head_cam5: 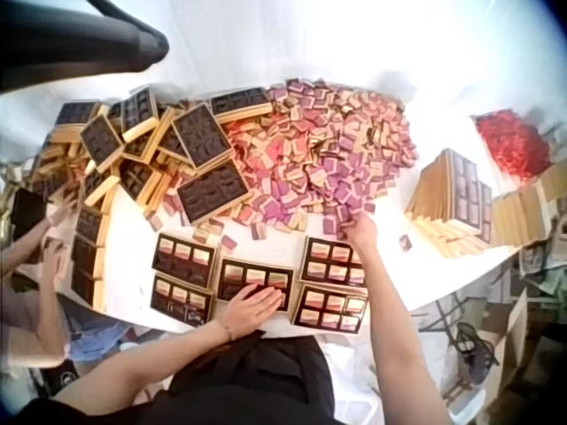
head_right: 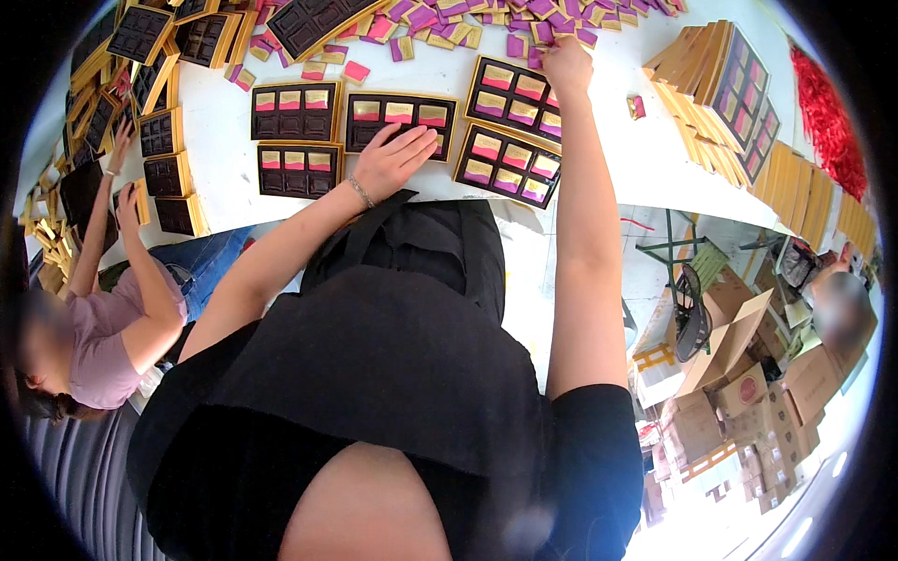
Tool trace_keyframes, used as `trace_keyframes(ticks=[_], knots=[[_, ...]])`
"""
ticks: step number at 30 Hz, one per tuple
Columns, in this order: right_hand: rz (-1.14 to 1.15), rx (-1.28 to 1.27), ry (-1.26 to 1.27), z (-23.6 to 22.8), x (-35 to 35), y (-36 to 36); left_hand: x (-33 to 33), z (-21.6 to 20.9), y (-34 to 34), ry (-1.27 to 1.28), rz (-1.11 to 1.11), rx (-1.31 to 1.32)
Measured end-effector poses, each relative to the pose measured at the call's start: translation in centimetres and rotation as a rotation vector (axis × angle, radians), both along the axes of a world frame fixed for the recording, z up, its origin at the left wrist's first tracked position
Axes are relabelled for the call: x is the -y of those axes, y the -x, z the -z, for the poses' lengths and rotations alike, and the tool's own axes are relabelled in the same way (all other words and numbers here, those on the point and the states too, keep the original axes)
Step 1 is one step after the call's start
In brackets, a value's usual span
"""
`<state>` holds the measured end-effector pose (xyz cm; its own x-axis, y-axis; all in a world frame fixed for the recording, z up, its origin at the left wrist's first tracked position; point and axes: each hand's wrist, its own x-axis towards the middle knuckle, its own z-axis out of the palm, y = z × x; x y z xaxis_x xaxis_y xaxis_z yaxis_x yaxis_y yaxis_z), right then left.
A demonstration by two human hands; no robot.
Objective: The person places individually wrapped chocolates into compartmentalized trays on a table. They then close the trays with lids and stack the completed boxes. Another person works alongside at the same table.
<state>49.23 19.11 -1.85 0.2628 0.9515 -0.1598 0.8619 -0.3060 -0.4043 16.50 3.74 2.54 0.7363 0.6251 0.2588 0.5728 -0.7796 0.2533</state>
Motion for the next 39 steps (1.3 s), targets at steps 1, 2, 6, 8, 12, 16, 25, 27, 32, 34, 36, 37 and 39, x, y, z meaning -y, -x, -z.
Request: trace_keyframes(ticks=[1, 2, 6, 8, 12, 16, 25, 27, 32, 34, 36, 37, 39], knots=[[0.067, -0.161, 0.040, 0.6, 0.1, -1.2, 0.0, 0.0, 0.0, -0.008, 0.009, -0.004], [0.165, -0.313, 0.045, 0.6, 0.4, -1.6, -0.3, -0.1, 0.0, -0.022, 0.014, -0.013], [0.183, -0.236, 0.089, -0.7, 1.8, -2.5, 0.0, 0.0, 0.0, -0.052, -0.003, -0.015], [0.051, -0.019, 0.005, -0.8, 1.7, -0.2, 0.0, -0.1, -0.1, -0.052, -0.012, -0.010], [-0.101, 0.176, 0.143, -1.8, 0.1, 2.5, -0.4, -1.1, -0.4, 0.008, 0.002, -0.006], [-0.025, -0.016, 0.043, -4.4, 0.8, 2.5, -1.7, -2.4, -0.6, 0.094, -0.062, 0.186], [-0.125, -2.167, 0.390, -13.1, 7.1, 9.6, -8.4, -10.3, -1.7, 0.826, -0.412, 0.992], [-0.125, -2.108, 0.446, -13.4, 7.1, 10.5, -8.8, -11.4, -1.7, 0.826, -0.284, 1.053], [-0.067, -1.804, 0.633, -13.2, 7.0, 12.0, -8.6, -10.3, 0.7, 1.087, -0.252, 0.884], [-0.105, -1.256, 0.321, -11.9, 6.0, 11.2, -9.1, -9.4, 2.9, 0.666, -0.357, 0.360], [-0.117, -0.349, -0.026, -8.6, 4.5, 8.5, -8.6, -8.7, 3.7, 0.441, -0.302, -0.018], [-0.117, -0.191, -0.090, -7.6, 4.0, 6.9, -8.4, -8.2, 3.7, 0.449, -0.211, -0.145], [-0.008, -0.281, 0.008, -6.7, 3.5, 5.1, -7.9, -5.9, 4.1, 0.402, -0.012, -0.298]])
